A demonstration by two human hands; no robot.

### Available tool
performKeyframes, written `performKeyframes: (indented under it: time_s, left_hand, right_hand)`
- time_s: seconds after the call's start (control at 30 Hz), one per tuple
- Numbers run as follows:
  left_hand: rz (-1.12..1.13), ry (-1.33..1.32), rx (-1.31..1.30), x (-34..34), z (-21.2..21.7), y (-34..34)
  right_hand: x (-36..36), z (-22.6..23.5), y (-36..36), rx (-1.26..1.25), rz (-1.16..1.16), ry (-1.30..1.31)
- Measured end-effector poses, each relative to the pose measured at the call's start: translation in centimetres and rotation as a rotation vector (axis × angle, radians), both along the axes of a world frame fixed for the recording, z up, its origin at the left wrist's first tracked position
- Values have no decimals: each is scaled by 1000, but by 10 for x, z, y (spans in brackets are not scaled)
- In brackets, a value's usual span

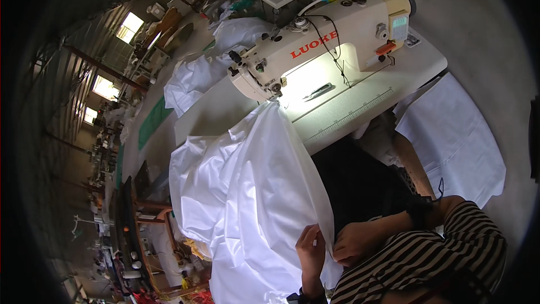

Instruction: Operating a sewing machine to sew white fabric.

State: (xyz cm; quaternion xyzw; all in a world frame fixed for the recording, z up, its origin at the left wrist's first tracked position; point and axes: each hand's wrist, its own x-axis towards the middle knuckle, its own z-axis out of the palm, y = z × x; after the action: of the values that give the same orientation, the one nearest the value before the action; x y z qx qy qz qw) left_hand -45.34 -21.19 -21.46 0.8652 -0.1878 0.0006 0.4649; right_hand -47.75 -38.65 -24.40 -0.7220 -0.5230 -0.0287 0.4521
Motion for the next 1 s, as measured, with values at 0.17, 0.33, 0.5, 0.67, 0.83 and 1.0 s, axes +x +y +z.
performKeyframes:
  time_s: [0.17,0.33,0.5,0.67,0.83,1.0]
  left_hand:
    - [142,463,-481,-9,-24,12]
    - [134,649,-542,-13,-9,-4]
    - [97,-300,141,5,0,5]
    - [-322,-346,278,29,9,-7]
    - [-529,-222,297,37,2,-8]
    - [-543,-185,285,54,8,-13]
  right_hand:
    - [-1,1,13,8,-26,17]
    - [-3,-2,10,-60,-23,7]
    - [39,-22,-12,176,-355,-125]
    - [89,-62,32,644,-629,395]
    - [150,-4,-30,-106,-959,453]
    - [158,1,-11,-731,-1077,201]
